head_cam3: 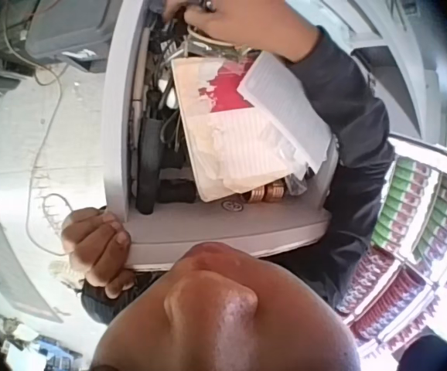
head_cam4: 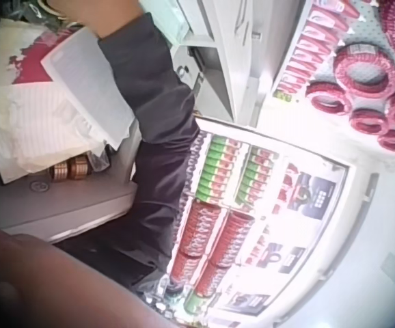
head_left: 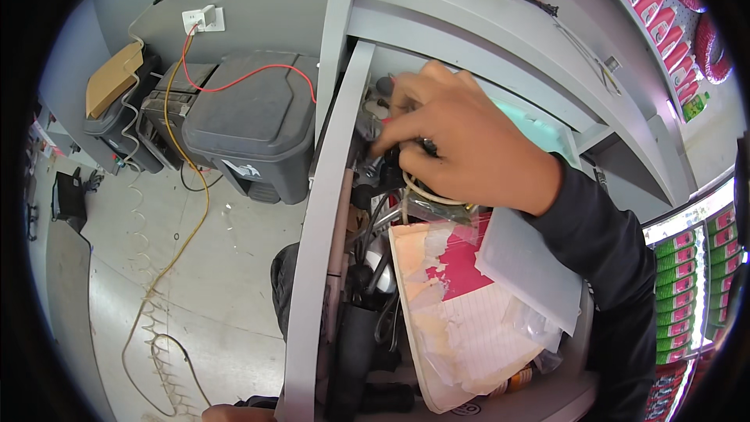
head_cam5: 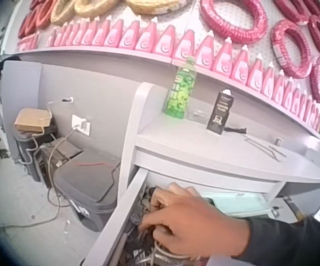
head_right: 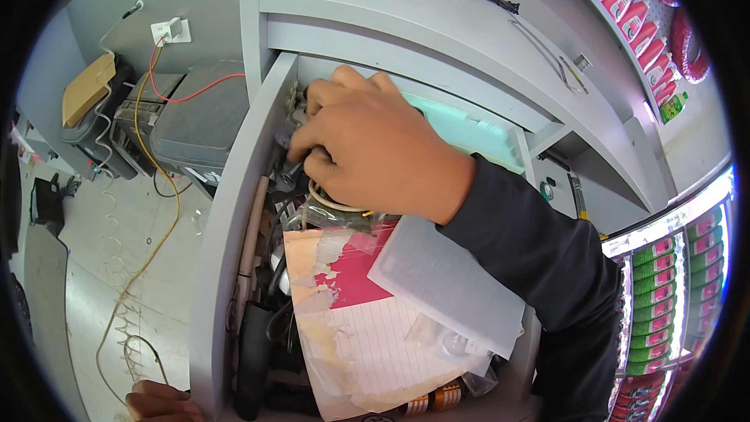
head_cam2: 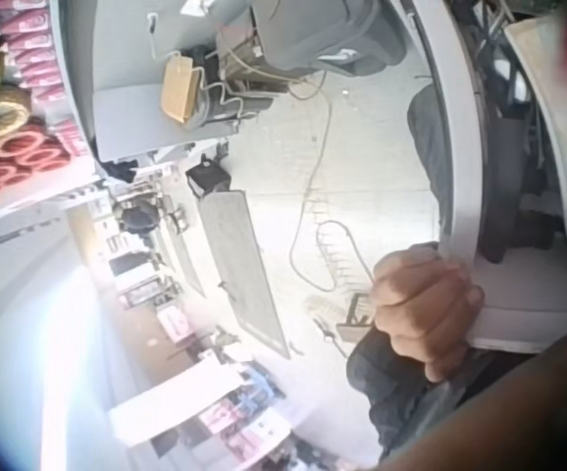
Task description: The person assembles a metal lighter by inserting a small component and securing it with a screw. They then sit on a stool, open a drawer, and rummage through various items including wires and a phone case.
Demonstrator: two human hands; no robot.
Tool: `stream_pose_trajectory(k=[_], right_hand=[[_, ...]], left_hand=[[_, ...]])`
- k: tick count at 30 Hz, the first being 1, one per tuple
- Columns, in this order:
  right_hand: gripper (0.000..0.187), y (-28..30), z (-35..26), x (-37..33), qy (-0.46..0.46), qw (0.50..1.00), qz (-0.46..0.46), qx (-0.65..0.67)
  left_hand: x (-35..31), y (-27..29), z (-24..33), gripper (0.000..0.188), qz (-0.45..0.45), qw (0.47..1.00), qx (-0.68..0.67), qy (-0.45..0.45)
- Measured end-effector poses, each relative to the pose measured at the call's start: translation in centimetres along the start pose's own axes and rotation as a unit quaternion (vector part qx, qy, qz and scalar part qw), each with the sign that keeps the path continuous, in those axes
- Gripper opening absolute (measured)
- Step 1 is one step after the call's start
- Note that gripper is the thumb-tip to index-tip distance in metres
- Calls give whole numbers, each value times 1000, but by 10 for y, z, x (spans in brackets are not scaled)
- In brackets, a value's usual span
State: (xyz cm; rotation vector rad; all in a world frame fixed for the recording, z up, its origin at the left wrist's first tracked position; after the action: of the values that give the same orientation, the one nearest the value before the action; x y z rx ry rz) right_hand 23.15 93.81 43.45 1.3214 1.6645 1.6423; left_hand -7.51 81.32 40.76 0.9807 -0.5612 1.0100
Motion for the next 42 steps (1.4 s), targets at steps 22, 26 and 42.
stream_pose_trajectory(k=[22,26,42], right_hand=[[18,0,9,-11,13,999,23,-18],[17,5,1,-11,-10,1000,4,-24],[29,40,-23,-53,61,981,-31,182]], left_hand=[[1,6,-4,39,-42,999,-6,-13],[-5,3,-4,42,-6,1000,-2,-31],[-2,-2,-6,17,-15,999,-7,-29]])
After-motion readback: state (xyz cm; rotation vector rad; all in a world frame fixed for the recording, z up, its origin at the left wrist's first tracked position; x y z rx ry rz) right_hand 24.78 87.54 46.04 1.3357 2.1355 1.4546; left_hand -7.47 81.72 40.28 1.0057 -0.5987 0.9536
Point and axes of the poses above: each hand's wrist, its own x-axis towards the middle knuckle, its own y-axis out of the back of the hand, z = x × y, the point moved 4 cm from there along x, towards the middle knuckle, and after that the axes turned 4 degrees about x, right-handed, at the moved point
